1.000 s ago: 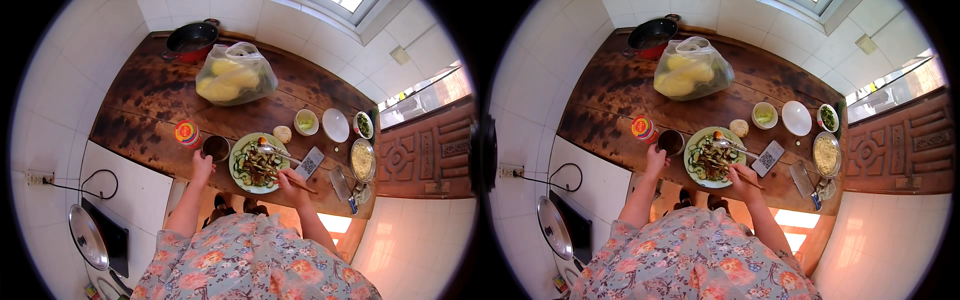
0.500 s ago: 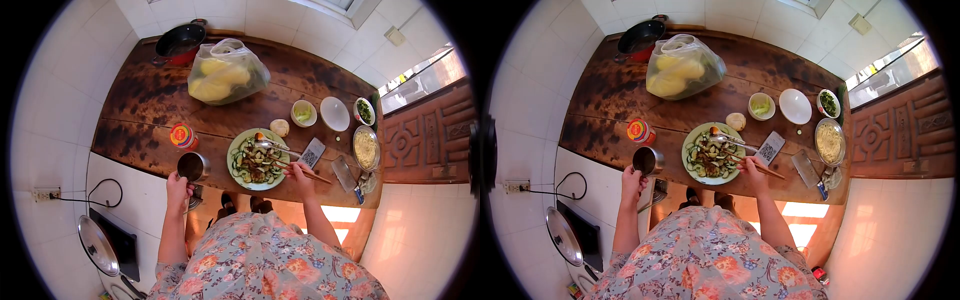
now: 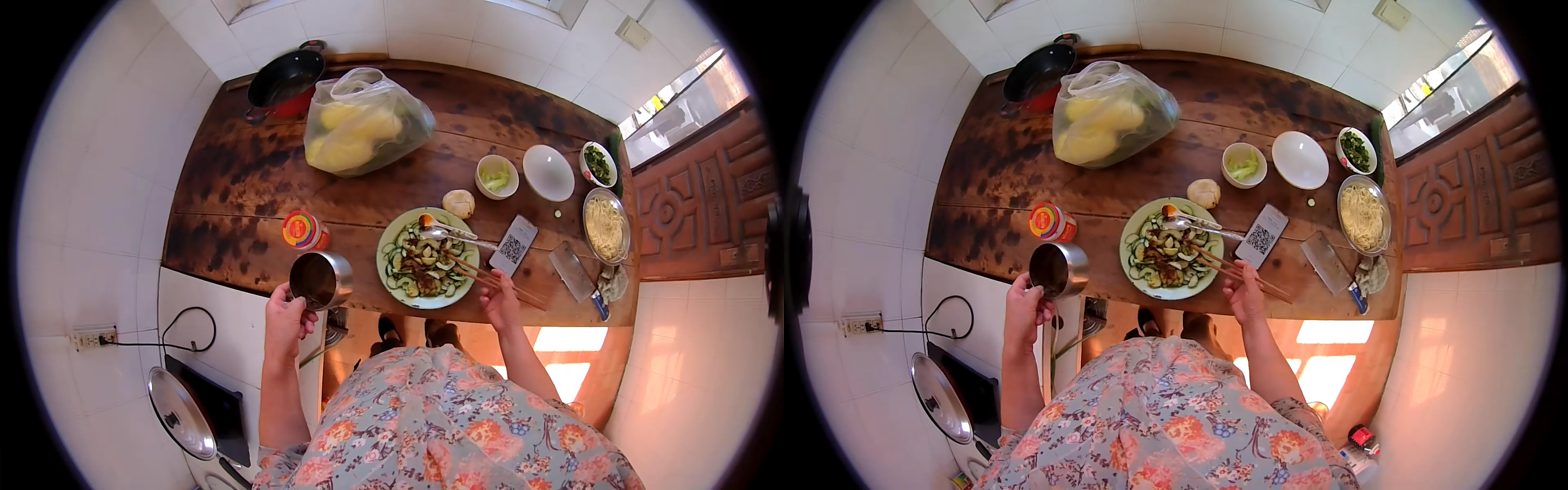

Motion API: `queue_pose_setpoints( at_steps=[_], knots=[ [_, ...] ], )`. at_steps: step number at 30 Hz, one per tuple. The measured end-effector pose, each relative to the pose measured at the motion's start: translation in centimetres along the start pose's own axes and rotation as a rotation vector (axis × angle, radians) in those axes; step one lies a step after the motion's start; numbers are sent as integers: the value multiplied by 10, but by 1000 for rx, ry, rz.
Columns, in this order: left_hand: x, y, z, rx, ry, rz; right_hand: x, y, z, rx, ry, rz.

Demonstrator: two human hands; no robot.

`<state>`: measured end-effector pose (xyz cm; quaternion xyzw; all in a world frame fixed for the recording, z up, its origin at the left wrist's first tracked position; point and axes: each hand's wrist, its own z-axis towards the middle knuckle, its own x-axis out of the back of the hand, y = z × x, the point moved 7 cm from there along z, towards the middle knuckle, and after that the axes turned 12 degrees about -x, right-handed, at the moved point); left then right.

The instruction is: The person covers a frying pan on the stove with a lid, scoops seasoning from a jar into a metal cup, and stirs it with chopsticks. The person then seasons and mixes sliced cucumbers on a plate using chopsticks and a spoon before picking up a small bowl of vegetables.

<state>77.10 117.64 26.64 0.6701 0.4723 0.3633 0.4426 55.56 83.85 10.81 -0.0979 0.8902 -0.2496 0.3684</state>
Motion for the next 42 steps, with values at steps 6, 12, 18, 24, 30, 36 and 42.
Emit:
queue_pose_setpoints(
  at_steps=[6,12,18,24,30,36,42],
  knots=[
    [-28,3,6,-81,-45,32,6,-3,13,60,102,-85],
    [-59,-1,9,-90,-130,23,-7,15,-3,-72,48,45],
    [-87,-5,8,-70,-223,4,-1,38,-24,-235,-46,-216],
    [-113,-1,1,-76,-297,40,-110,28,-27,-204,-266,-158],
    [-129,-2,-11,-51,-367,44,-150,35,2,-470,-497,-86],
    [-125,-7,-13,-62,-338,78,-161,51,-2,-455,-599,-137],
    [-117,-12,-3,-123,-277,69,-136,74,-7,-557,-421,-140]
  ],
)
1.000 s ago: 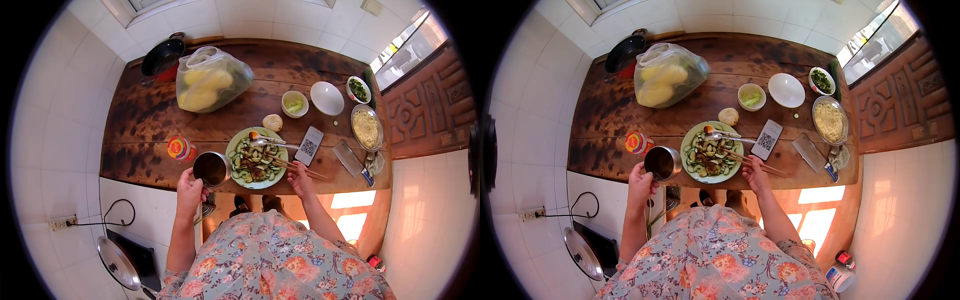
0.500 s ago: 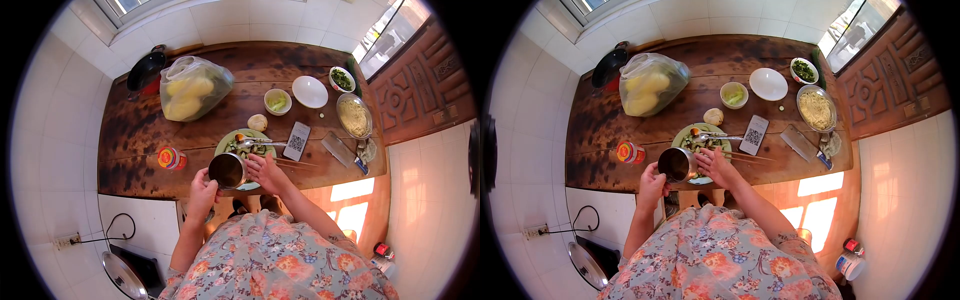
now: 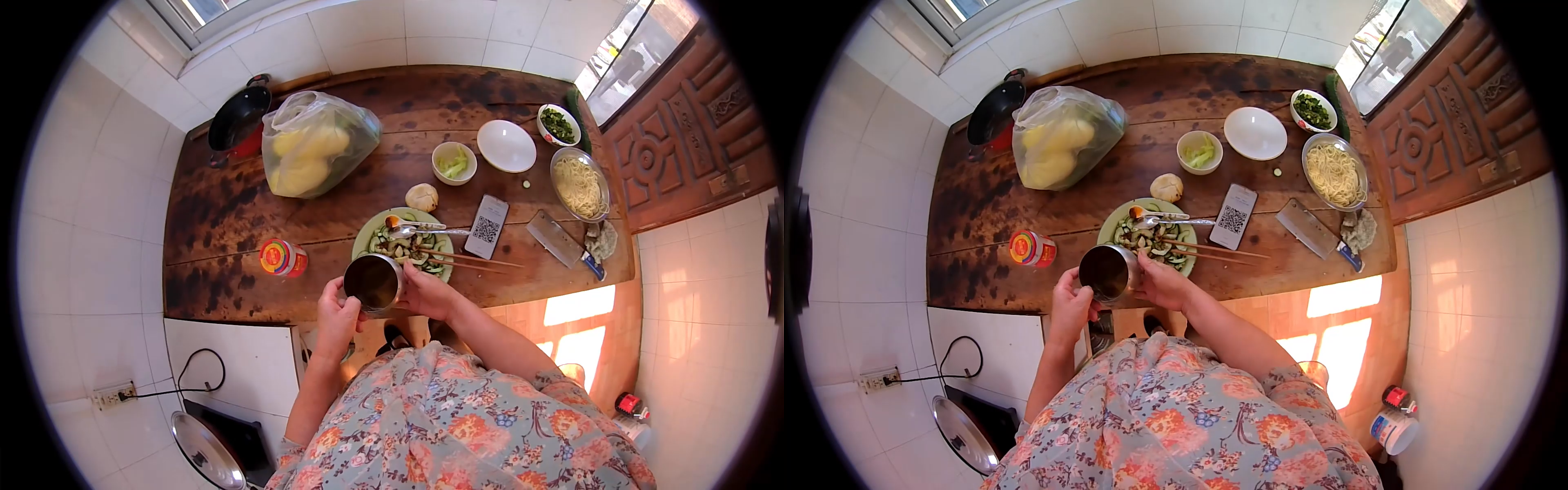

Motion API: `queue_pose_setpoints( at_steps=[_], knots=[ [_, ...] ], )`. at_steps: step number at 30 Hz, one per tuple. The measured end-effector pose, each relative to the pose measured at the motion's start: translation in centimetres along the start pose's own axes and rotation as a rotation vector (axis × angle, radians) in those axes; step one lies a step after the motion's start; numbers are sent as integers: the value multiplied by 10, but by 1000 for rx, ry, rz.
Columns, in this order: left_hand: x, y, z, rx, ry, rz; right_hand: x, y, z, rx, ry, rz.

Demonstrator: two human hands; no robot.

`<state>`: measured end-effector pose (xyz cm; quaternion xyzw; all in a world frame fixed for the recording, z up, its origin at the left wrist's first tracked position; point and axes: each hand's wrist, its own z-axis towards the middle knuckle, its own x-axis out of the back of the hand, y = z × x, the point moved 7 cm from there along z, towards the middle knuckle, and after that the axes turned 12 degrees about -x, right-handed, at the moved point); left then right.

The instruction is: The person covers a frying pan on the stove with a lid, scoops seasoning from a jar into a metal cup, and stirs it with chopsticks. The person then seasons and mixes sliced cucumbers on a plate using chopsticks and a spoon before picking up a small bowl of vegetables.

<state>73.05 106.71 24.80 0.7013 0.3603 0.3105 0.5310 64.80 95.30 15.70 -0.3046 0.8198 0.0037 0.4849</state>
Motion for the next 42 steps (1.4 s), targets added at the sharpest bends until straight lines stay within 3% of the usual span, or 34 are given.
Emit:
queue_pose_setpoints(
  at_steps=[2,5,9,18,22,26,27,30,34,36,37,38,41,42],
  knots=[
    [5,0,2,3,4,14,-2,6,-1,-40,-109,21],
    [13,-3,6,12,21,20,-2,7,-11,-65,-11,-44],
    [23,-1,8,6,65,8,-13,-1,-37,-88,-92,-86],
    [44,4,7,81,107,26,-99,-49,-97,149,-353,-68],
    [45,1,7,72,100,-3,-181,-61,-166,313,-726,-295],
    [41,0,6,96,101,8,-251,-60,-244,541,-1198,-790],
    [39,0,6,104,96,10,-262,-51,-251,550,-1187,-802],
    [36,-1,7,96,90,2,-275,-53,-271,840,-1099,-609],
    [33,3,7,86,70,-4,-242,-57,-257,753,-1228,-1147],
    [29,7,7,76,37,-8,-220,-80,-221,432,-1067,-659],
    [27,10,6,75,45,-14,-194,-91,-199,452,-702,-598],
    [27,13,7,72,57,-20,-168,-101,-180,488,-286,-648],
    [18,22,8,34,5,-9,-52,-88,-106,425,208,-669],
    [15,26,9,13,-13,4,-43,-78,-107,432,221,-664]
  ],
)
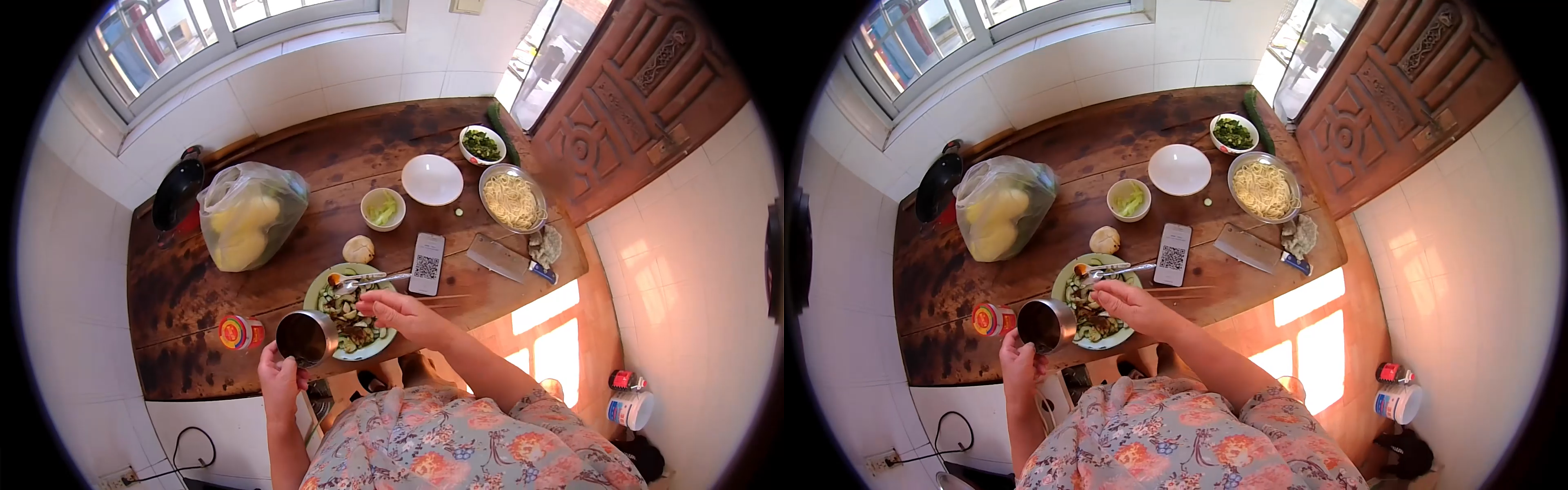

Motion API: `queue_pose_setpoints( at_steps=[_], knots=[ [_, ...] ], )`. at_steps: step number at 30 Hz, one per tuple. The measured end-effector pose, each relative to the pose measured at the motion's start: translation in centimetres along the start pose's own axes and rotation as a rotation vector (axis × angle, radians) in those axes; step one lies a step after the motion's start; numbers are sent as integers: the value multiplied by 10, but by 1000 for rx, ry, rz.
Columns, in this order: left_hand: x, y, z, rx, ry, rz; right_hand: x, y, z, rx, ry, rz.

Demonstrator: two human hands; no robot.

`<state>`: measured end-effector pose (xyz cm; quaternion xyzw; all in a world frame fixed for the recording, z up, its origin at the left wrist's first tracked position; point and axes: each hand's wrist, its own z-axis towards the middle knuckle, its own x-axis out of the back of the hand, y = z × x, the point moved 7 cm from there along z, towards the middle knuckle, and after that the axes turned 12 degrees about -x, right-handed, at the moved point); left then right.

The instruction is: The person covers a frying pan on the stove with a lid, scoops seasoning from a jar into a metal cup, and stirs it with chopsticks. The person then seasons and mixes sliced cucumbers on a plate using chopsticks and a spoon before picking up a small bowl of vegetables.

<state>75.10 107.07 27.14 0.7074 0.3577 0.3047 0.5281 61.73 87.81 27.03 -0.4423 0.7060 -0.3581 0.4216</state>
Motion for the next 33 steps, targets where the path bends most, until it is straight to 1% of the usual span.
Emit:
queue_pose_setpoints(
  at_steps=[2,3,5,6,7,8,9,11,12,14,15,16,18,19,20,22,24,26,28,29,30,31,33],
  knots=[
    [-6,4,0,-11,-18,0,13,24,-12,-81,63,169],
    [-9,9,-1,-14,-18,4,32,22,-20,62,165,115],
    [-13,13,0,-23,-33,18,99,16,-49,149,573,-157],
    [-15,15,0,-25,-48,17,142,17,-69,273,815,-224],
    [-18,16,0,-21,-65,22,182,8,-100,270,1116,-435],
    [-20,16,0,-17,-79,27,234,27,-122,318,1302,-461],
    [-21,15,0,-11,-60,52,267,31,-148,188,1394,-439],
    [-27,19,1,3,-59,70,340,60,-179,-98,1527,-736],
    [-29,18,1,22,-49,86,352,63,-184,-96,1533,-734],
    [-36,17,5,11,-63,90,373,60,-186,-126,1549,-961],
    [-38,17,5,25,-69,101,387,68,-180,-168,1485,-894],
    [-41,17,6,40,-74,113,391,68,-178,-169,1486,-892],
    [-46,14,10,43,-63,110,397,80,-164,-462,1448,-1053],
    [-49,13,11,50,-50,105,393,80,-165,-486,1511,-1056],
    [-52,14,13,50,-49,108,407,89,-168,-487,1510,-1054],
    [-58,18,15,47,-55,118,432,97,-178,-315,1556,-990],
    [-62,22,18,42,-68,99,438,89,-212,-233,1726,-517],
    [-67,26,20,41,-69,75,426,66,-245,21,1797,-402],
    [-75,33,24,35,-103,110,418,64,-252,350,1476,307],
    [-74,33,24,38,-76,109,412,60,-254,333,1271,335],
    [-79,34,27,17,-99,90,403,55,-257,320,1076,359],
    [-83,36,28,-4,-122,71,379,37,-254,318,1061,355],
    [-89,40,29,-23,-151,80,304,7,-222,298,936,580]
  ],
)
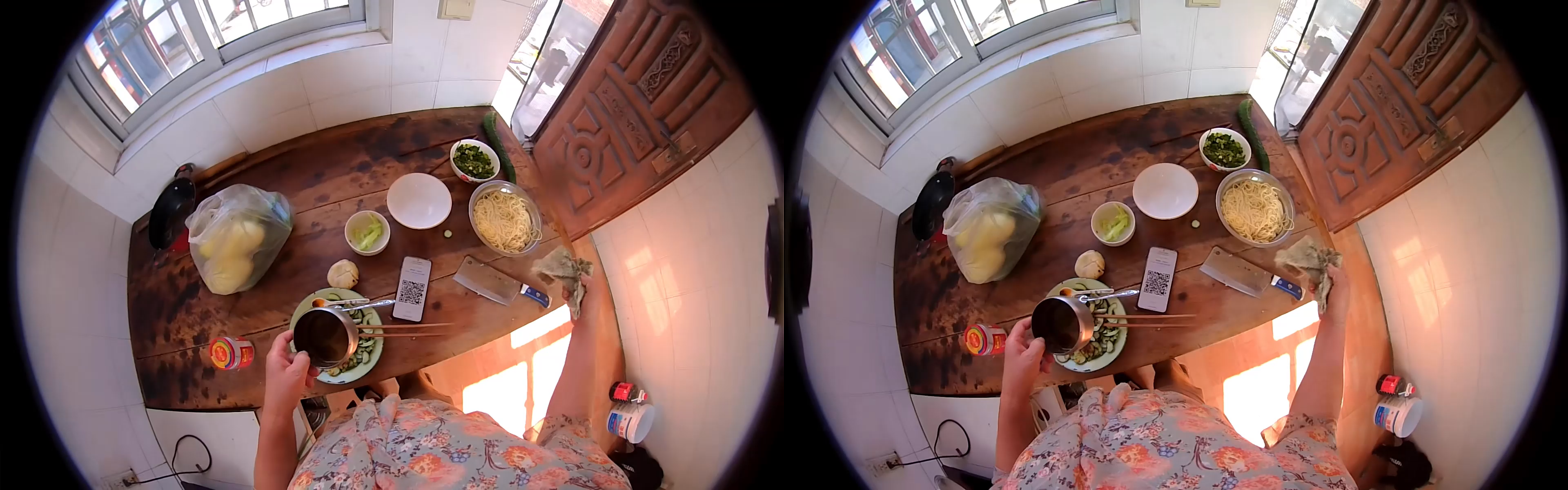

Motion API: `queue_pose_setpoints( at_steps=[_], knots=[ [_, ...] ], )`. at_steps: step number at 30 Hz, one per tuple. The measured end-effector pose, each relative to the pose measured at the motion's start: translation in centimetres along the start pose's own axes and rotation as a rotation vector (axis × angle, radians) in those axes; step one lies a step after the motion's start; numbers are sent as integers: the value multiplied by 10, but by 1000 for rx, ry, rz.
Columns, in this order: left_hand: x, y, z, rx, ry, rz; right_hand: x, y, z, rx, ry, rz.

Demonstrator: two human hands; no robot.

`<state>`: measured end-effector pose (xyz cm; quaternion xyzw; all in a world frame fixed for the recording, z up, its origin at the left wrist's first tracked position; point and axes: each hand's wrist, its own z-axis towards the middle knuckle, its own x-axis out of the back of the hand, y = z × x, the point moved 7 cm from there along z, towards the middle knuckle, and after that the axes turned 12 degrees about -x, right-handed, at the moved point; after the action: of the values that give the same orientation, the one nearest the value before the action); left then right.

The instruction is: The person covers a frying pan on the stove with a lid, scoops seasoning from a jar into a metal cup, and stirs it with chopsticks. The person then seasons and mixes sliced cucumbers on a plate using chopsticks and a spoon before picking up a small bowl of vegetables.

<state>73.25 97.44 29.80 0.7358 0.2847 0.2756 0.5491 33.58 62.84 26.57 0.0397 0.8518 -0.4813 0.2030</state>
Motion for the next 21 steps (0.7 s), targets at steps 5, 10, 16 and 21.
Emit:
queue_pose_setpoints(
  at_steps=[5,10,16,21],
  knots=[
    [-9,15,-1,-36,-101,36,-114,113,-50,-341,-338,99],
    [-6,24,-20,-25,-203,31,-208,187,-97,-537,-511,318],
    [24,14,-47,-150,-234,78,-271,251,-136,-749,-663,327],
    [76,2,-79,-220,-28,279,-303,293,-162,-856,-834,176]
  ],
)
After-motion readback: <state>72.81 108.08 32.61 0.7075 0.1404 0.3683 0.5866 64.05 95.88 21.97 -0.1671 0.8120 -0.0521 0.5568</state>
